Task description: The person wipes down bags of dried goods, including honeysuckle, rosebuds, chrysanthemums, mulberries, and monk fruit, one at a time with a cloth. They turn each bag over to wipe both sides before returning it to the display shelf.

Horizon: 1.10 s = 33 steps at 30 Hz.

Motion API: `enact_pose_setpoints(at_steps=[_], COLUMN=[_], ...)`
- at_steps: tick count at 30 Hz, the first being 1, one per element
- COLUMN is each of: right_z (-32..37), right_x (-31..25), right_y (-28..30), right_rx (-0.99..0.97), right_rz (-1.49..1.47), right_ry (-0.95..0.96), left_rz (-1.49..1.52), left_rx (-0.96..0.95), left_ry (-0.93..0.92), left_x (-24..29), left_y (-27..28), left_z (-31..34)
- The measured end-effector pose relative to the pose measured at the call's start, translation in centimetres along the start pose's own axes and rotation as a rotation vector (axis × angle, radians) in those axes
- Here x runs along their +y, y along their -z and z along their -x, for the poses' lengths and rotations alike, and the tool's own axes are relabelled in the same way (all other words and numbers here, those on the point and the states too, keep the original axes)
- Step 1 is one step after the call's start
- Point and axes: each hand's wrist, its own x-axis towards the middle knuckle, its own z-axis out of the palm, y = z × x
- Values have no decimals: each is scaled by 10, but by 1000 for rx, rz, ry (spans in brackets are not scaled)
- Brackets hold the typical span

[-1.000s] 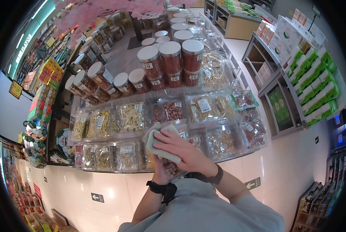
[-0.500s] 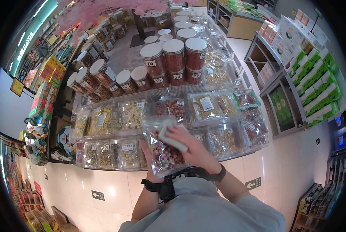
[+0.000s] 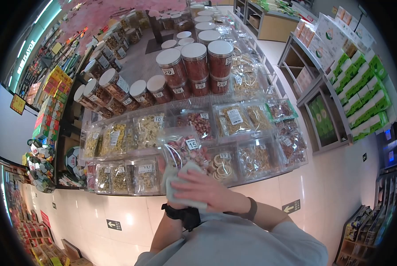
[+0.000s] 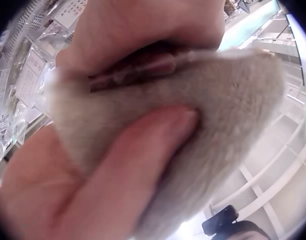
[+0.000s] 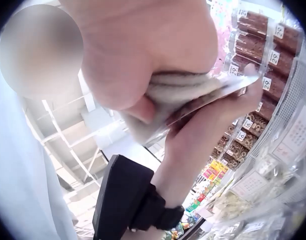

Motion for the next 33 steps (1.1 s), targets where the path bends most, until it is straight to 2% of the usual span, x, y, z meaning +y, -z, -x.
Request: enact_pose_setpoints(at_steps=[1,2,3,4,5,6,7,8,10,14,16,17,19,20,22,23,25,26,28,29,31,33], right_z=[6,11,17,21,25,29,30,29,29,32,39,40,39,40,40,40,38,38,33,33,37,42], right_x=[2,5,10,13,15,17,18,19,21,30,33,33,28,28,29,34,47,46,38,38,35,34], right_y=[0,4,9,15,21,26,29,25,10,2,7,5,3,4,3,1,-2,-3,-2,-6,-16,-14], right_rx=[-85,-85,-130,-177,-180,-109,-38,-40,135,239,287,287,535,535,749,746,981,982,900,903,726,717], right_rz=[20,20,3,-15,-17,38,95,97,195,294,227,226,35,36,-181,-183,-931,-931,-1317,-1317,-1405,-1367], right_ry=[80,81,76,73,77,-8,-94,-91,-71,-17,-160,-160,-401,-401,-736,-737,-655,-655,-759,-760,-843,-870], left_rz=[-196,-391,-331,-332,-443,-551,-551,-550,-416,-344,-634,-635,-444,-444,-505,-505,-487,-487,-437,-435,-602,-569], left_rx=[79,158,68,67,189,312,160,157,157,233,192,192,83,82,210,212,95,95,73,75,176,144], left_ry=[-53,-106,-68,-72,-245,-419,-268,-270,-357,-344,-262,-263,-185,-184,-208,-210,-146,-146,-167,-164,-245,-274], left_x=[2,4,6,4,1,0,6,5,-2,4,9,10,12,15,27,34,46,51,54,57,54,49], left_y=[-8,-15,-23,-27,-29,-30,-28,-27,-26,-16,-13,-11,-5,2,26,41,68,77,81,83,65,42], left_z=[-1,-3,-5,-7,-10,-10,-7,-8,-12,-10,-6,-5,-3,-2,0,1,3,6,11,12,9,0])
